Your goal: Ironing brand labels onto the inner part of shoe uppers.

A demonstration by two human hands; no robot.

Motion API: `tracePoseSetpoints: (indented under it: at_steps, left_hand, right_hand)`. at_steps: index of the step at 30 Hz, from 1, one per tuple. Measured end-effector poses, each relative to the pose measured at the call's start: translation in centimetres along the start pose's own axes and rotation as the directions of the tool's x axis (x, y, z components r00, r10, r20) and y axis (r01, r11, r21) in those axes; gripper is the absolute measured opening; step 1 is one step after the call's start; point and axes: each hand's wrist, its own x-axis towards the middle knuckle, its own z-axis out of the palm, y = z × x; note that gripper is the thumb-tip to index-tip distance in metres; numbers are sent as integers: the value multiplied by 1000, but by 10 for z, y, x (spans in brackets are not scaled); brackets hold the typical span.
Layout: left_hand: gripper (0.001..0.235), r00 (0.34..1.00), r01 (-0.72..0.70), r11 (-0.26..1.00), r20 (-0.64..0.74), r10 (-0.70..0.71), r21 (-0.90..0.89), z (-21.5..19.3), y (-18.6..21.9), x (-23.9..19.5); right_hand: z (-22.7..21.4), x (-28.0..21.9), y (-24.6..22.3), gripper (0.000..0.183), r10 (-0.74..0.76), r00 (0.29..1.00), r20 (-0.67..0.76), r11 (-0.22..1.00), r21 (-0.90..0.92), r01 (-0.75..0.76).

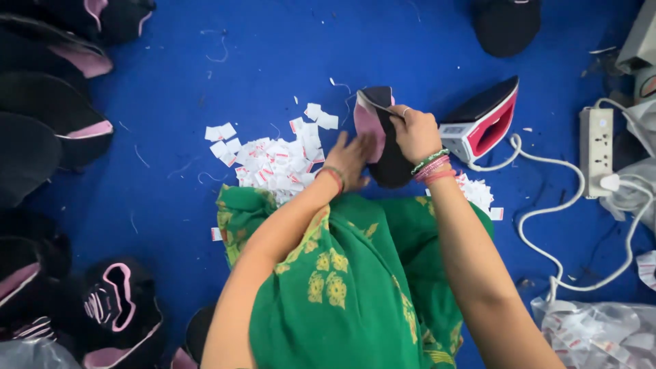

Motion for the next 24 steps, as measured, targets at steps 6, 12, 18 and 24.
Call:
tracePoseSetpoints:
  at_steps: [6, 12, 18, 24]
  left_hand:
    - [106, 998, -38, 993, 50, 32, 109, -5, 17, 3]
    - [103, 997, 17, 999, 76, -19, 27, -22, 3, 15]
    - [98, 988, 149, 983, 29, -153, 104, -35, -30, 1]
    - [53, 978, 124, 918, -112, -178, -376, -9, -35, 29]
  right_hand:
    - [-13, -46, 18, 18, -25, 991, -130, 1000, 4, 26]
    - [-4, -84, 9, 19, 250, 936, -250, 965, 142, -220]
    - [73, -94, 68, 19, 268, 887, -375, 947, 272, -171]
    - [102, -94, 98, 28, 433, 890, -141, 901, 89, -424]
